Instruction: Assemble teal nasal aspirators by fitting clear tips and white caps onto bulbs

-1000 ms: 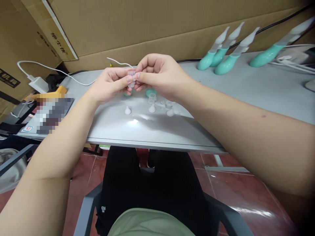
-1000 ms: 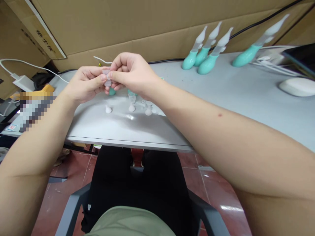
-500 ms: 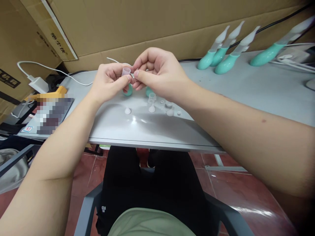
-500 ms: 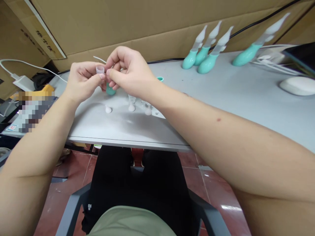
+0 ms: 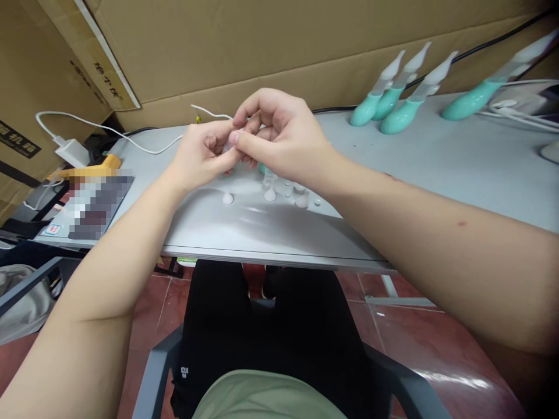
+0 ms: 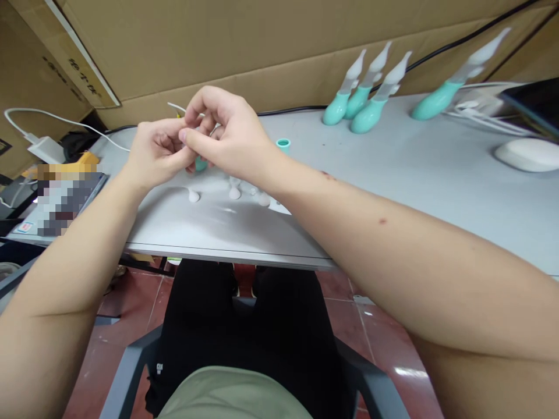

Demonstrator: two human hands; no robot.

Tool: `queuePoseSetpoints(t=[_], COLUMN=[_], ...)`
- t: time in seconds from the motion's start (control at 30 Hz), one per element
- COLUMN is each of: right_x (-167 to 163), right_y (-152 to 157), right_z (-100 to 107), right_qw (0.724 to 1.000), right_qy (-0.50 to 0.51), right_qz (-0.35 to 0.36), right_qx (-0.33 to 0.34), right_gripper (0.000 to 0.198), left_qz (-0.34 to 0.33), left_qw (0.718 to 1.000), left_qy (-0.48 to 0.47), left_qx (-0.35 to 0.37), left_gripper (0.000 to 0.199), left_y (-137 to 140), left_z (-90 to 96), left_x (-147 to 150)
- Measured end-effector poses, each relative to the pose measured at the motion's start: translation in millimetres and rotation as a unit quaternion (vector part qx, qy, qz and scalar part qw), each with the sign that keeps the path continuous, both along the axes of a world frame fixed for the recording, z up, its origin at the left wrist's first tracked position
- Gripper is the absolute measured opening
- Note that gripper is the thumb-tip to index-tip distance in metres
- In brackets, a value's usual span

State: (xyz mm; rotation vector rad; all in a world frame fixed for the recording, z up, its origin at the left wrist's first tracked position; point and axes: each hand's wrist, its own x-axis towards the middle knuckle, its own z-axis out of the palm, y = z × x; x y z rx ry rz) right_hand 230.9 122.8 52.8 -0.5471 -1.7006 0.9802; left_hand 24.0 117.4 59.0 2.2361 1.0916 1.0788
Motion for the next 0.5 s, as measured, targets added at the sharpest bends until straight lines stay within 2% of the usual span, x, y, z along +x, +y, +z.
queuePoseSetpoints(t=[0.1, 0.13, 0.23, 0.33, 0.43, 0.5], right_x=[1.9, 2.5, 3.4, 3.4, 3.7, 5.3], right_y=[1.7, 1.9, 0.3, -0.3, 5.4, 11.3], right_z=[-0.5, -0.3, 1.7, 2.5, 0.8, -0.8], right_qw=[0.998, 0.997, 0.992, 0.994, 0.993, 0.989], right_qy=[-0.027, -0.039, -0.072, -0.047, 0.029, 0.057], right_qz=[-0.043, -0.056, -0.079, -0.072, -0.049, -0.050], right_qx=[0.030, 0.040, 0.062, 0.072, 0.108, 0.124], right_gripper=[0.031, 0.035, 0.041, 0.030, 0.020, 0.023], left_qz=[0.020, 0.027, 0.030, 0.020, 0.056, 0.100], left_qw=[1.000, 0.999, 0.999, 0.998, 0.987, 0.965], left_qy=[0.007, 0.004, -0.008, -0.020, -0.065, -0.130], left_qx=[0.017, 0.023, 0.032, 0.062, 0.137, 0.203], left_gripper=[0.039, 0.040, 0.074, 0.105, 0.101, 0.092], left_y=[1.7, 3.6, 10.9, 15.9, 19.9, 25.8], left_z=[-4.4, -6.6, -13.2, -15.7, -11.5, -7.0], left_x=[-0.5, -1.2, -5.3, -12.0, -22.5, -33.2])
